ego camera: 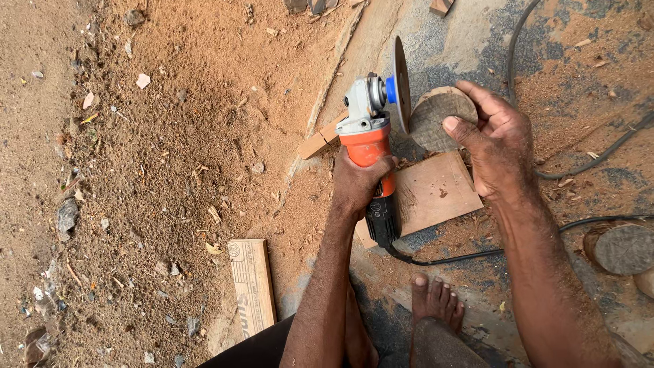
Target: The person uses an angle grinder to smooth the surface of a small, round wooden piece. They hold the piece in one hand and the grinder in the other, rotating the wood to grind different areas.
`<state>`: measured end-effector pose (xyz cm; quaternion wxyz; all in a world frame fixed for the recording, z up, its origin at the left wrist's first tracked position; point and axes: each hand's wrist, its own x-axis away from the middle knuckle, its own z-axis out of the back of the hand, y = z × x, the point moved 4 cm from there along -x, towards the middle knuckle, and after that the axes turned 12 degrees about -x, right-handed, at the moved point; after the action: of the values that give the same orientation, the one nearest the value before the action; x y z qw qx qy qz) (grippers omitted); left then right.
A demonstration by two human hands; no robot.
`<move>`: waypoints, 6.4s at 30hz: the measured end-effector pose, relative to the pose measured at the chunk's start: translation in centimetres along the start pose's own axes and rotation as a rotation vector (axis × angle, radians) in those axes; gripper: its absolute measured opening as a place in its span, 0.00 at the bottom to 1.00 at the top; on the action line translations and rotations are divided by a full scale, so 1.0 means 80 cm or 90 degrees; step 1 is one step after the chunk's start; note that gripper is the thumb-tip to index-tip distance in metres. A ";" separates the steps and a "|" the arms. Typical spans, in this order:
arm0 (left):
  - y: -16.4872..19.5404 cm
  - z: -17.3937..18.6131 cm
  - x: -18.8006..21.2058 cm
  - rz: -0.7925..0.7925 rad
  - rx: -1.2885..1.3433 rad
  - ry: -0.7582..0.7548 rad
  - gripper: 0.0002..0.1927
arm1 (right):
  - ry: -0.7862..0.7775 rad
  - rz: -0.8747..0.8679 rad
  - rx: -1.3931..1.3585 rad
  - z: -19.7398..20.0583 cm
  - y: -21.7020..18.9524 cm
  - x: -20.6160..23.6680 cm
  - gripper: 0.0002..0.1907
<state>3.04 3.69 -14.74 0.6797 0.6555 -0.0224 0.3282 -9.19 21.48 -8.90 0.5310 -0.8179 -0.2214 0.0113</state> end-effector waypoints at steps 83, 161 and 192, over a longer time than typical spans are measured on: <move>-0.003 0.007 -0.002 0.026 -0.014 0.015 0.27 | -0.044 -0.044 0.152 -0.011 0.001 -0.037 0.34; 0.002 0.009 -0.016 -0.023 -0.006 0.015 0.29 | -0.035 -0.033 0.081 -0.001 0.010 -0.061 0.35; -0.002 0.002 -0.014 0.010 0.041 0.025 0.25 | -0.019 -0.195 -0.569 0.077 0.017 0.018 0.25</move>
<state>2.29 3.07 -15.39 0.6559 0.6703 -0.0037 0.3470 -8.95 26.88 -12.44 0.1192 -0.9239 -0.3304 -0.1516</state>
